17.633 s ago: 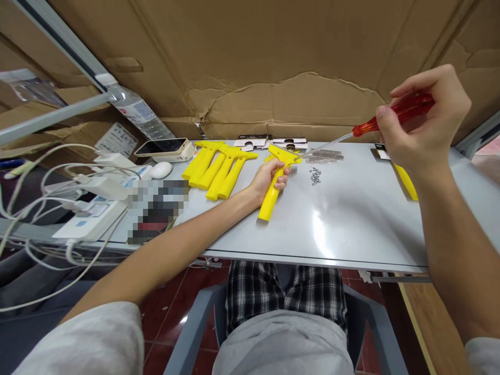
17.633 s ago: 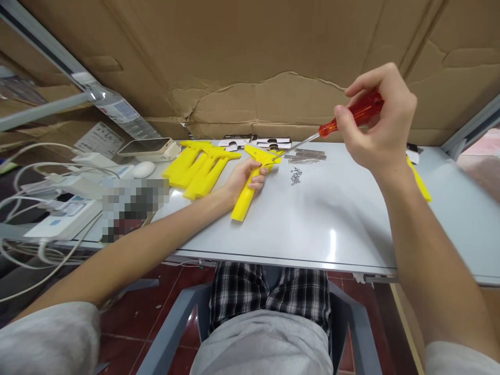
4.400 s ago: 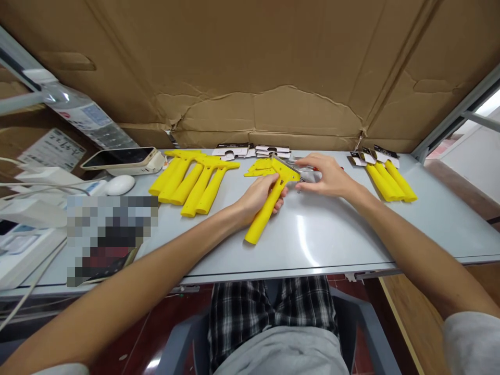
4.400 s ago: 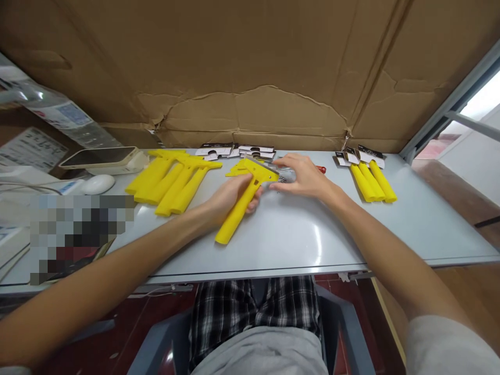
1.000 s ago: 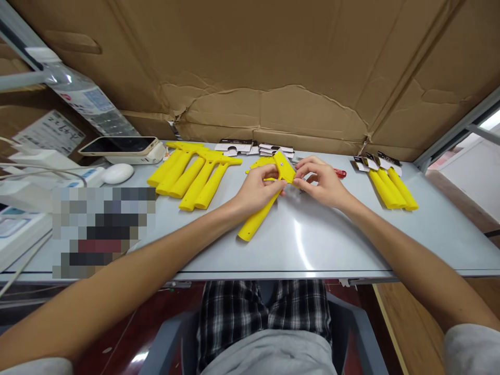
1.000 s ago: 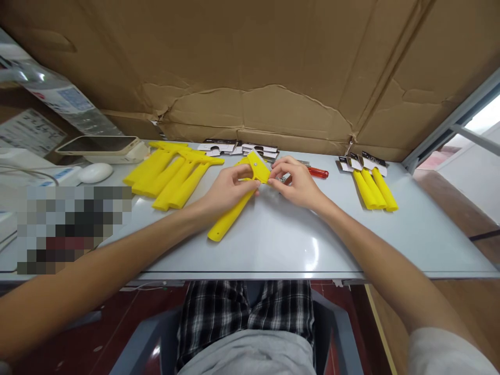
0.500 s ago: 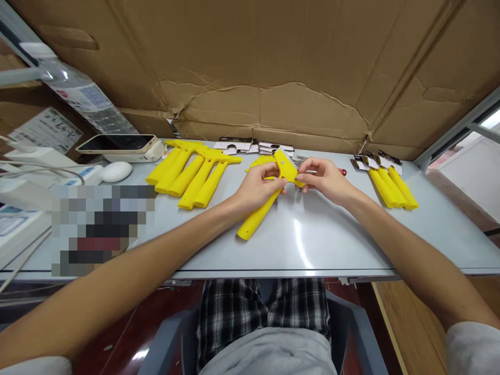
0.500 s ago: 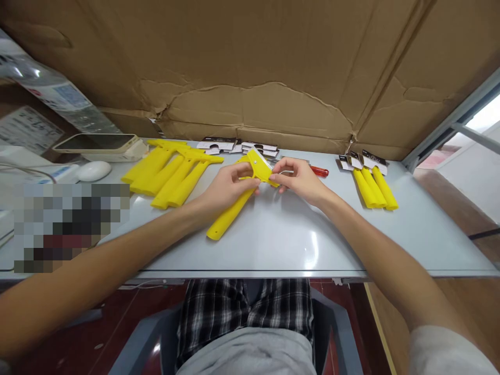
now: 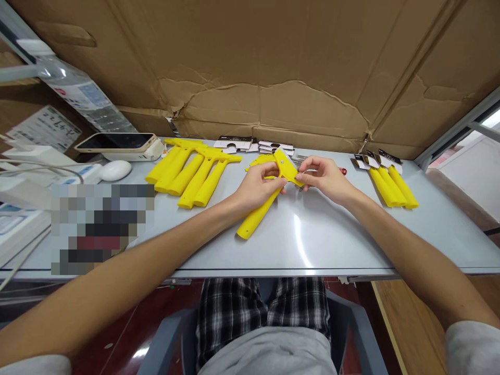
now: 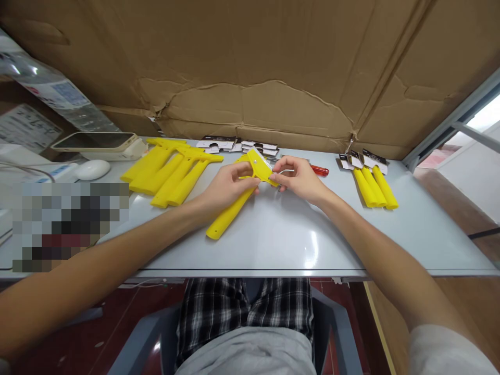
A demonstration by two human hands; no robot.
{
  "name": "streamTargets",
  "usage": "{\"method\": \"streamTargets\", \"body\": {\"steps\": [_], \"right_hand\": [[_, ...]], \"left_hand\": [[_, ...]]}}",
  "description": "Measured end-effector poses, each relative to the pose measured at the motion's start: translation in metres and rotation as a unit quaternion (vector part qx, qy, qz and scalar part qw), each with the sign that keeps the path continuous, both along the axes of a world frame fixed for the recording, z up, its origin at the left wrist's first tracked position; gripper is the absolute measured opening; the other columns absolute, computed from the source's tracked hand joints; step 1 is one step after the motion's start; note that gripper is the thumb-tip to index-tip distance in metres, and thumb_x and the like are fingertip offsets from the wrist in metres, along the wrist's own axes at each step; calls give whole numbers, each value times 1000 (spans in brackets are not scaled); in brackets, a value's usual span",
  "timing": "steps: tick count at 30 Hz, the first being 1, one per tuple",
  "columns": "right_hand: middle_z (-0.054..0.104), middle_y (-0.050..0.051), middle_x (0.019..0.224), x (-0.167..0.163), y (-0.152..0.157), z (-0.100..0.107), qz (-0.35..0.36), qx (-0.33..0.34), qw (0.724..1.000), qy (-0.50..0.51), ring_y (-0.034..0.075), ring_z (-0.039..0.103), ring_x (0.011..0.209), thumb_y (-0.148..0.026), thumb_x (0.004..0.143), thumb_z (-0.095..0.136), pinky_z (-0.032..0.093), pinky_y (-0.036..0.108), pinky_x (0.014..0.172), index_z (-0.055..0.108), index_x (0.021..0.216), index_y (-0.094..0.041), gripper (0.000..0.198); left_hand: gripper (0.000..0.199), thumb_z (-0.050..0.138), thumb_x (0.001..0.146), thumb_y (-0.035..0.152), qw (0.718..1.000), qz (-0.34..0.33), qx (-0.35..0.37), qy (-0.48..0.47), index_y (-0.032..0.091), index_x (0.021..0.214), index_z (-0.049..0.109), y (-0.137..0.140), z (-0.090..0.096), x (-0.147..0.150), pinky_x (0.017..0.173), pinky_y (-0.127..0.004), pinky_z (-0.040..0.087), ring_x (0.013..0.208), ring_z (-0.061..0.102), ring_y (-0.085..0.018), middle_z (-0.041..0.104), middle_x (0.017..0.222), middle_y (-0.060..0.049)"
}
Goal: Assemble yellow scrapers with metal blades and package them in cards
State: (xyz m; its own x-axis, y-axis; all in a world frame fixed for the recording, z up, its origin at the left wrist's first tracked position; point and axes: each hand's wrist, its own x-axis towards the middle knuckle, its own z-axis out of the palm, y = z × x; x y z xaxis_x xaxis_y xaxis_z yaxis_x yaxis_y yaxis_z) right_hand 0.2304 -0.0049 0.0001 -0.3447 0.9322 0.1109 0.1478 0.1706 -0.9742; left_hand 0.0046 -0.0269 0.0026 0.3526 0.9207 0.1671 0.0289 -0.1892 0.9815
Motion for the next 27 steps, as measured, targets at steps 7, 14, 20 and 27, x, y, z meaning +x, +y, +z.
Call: {"method": "streamTargets", "body": {"steps": [7, 14, 20, 27], "right_hand": [[72, 10, 109, 3, 1, 0, 31, 79, 993, -84, 9, 69, 83, -56, 86, 82, 61, 23, 72, 72, 105, -11, 50], [73, 7, 97, 7, 1, -3, 26, 74, 991, -113, 9, 70, 77, -48, 91, 76, 59, 23, 73, 68, 109, -12, 41], [71, 7, 108, 3, 0, -2, 35, 48, 997, -44, 13, 74, 83, -51, 88, 82, 64, 28, 71, 59, 108, -14, 48], [69, 5, 101, 1, 3, -2, -13, -38, 999, 32, 15, 75, 78, -55, 66, 99, 68, 32, 70, 54, 101, -13, 71]], "left_hand": [[25, 75, 82, 24, 1000, -3, 6, -8, 14, 105, 77, 2, -2, 1, 77, -30, 62, 94, 73, -20, 81, 116, -10], [27, 74, 83, 26, 1000, -16, 6, -13, 13, 107, 78, 4, -5, 0, 78, -31, 62, 101, 73, -22, 81, 120, -12], [24, 73, 85, 25, 1000, -18, 11, -8, 14, 105, 77, 4, -5, 1, 78, -31, 62, 101, 74, -22, 80, 122, -12], [67, 89, 80, 29, 991, 59, -83, 87, 19, 142, 65, 6, 2, -5, 72, -34, 61, 76, 74, -19, 79, 113, -10]]}}
